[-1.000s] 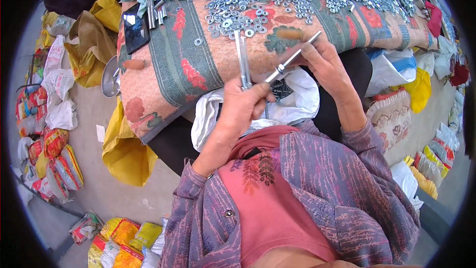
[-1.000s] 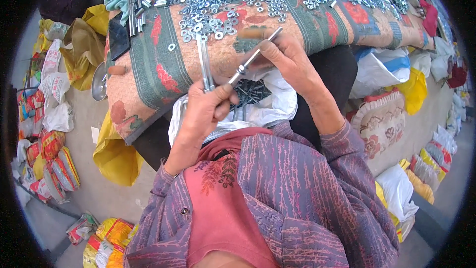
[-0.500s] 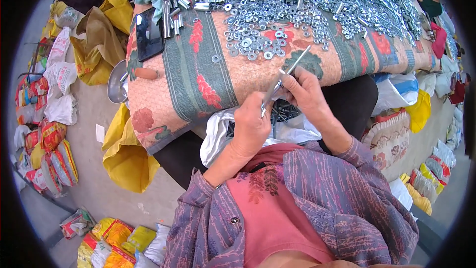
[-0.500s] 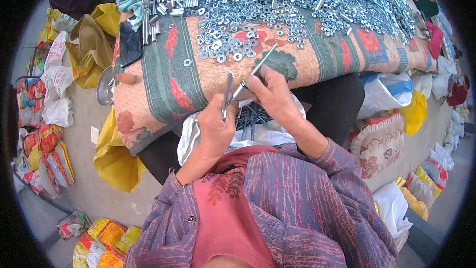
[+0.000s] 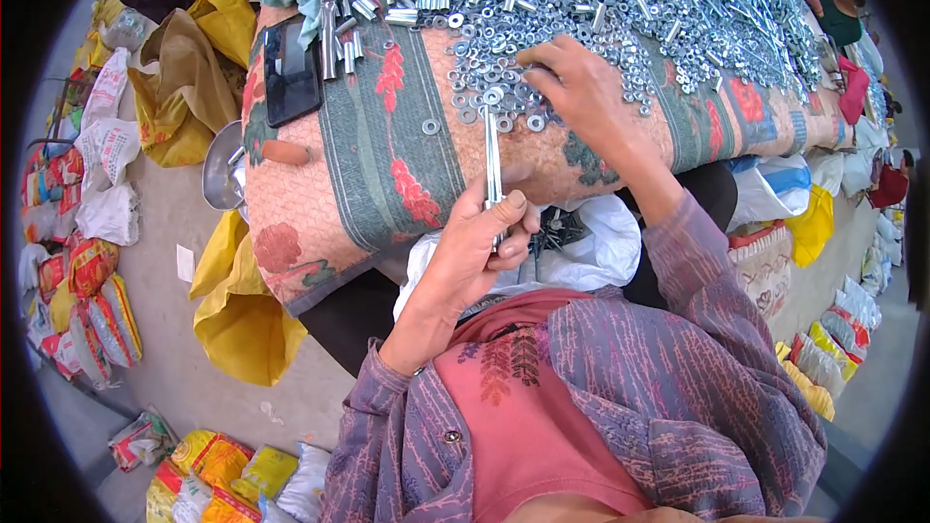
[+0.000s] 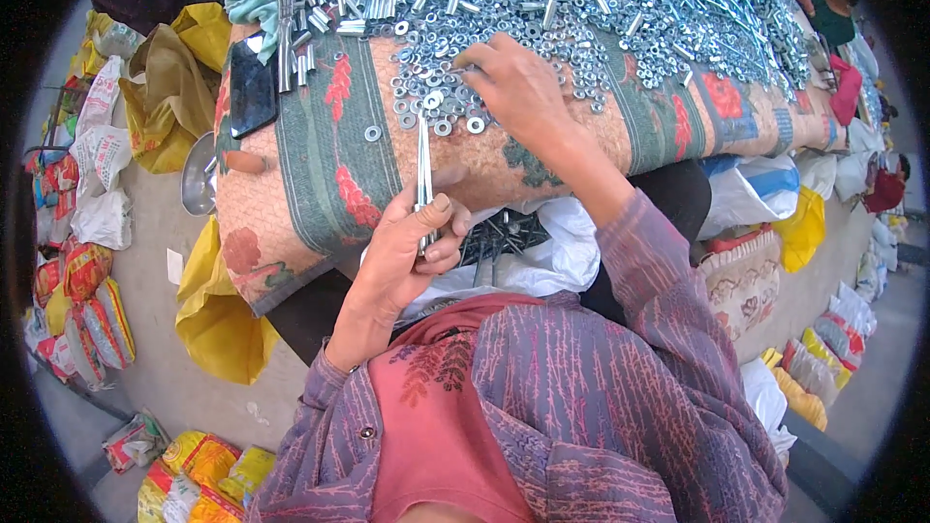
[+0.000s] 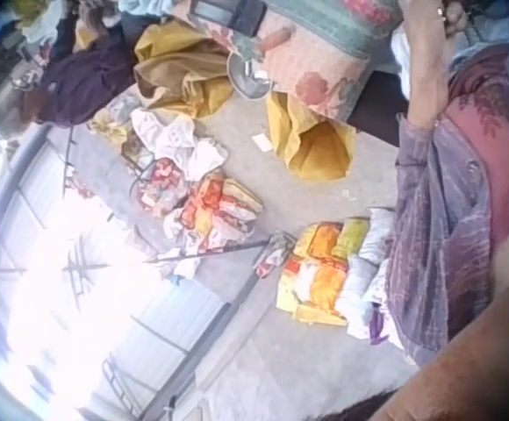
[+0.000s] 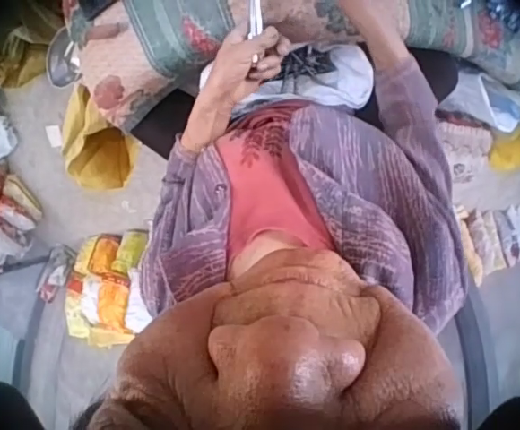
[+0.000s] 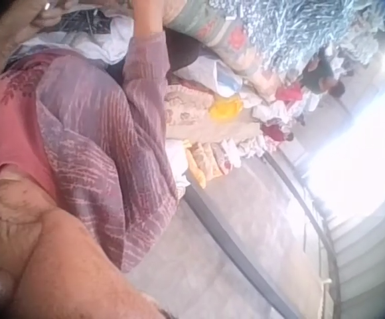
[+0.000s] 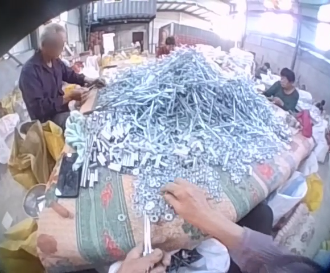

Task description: The person assembles metal washers onto long screws by hand.

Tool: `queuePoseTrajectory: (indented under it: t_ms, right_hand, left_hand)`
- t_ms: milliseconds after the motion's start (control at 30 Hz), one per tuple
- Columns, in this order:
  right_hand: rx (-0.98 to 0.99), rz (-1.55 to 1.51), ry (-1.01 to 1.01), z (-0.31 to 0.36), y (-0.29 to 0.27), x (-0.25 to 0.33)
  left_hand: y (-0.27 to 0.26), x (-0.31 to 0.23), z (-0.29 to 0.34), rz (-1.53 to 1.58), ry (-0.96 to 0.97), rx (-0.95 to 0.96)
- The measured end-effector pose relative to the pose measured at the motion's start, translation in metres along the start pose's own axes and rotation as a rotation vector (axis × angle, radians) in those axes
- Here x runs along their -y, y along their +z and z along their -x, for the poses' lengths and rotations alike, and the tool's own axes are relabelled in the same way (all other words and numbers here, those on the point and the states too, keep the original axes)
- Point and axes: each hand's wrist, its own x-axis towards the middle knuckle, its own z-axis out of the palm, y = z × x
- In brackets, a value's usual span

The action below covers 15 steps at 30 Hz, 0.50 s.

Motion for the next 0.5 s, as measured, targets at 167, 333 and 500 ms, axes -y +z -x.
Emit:
queuePoseTrajectory:
  t_ms: [167, 333, 500]
  right_hand:
    - [0.003, 0.151, -0.128, -0.013, 0.021, -0.018]
    - [0.048, 0.208, -0.209, -0.015, 0.013, -0.021]
    - [0.02, -0.189, 0.148, -0.011, -0.02, -0.029]
  left_hand:
    - [0.0, -0.002, 0.0, -0.024, 0.034, -0.02]
    - [-0.004, 0.0, -0.004, -0.275, 0.145, -0.125]
    - [-0.006, 0.001, -0.004, -0.42, 0.264, -0.178]
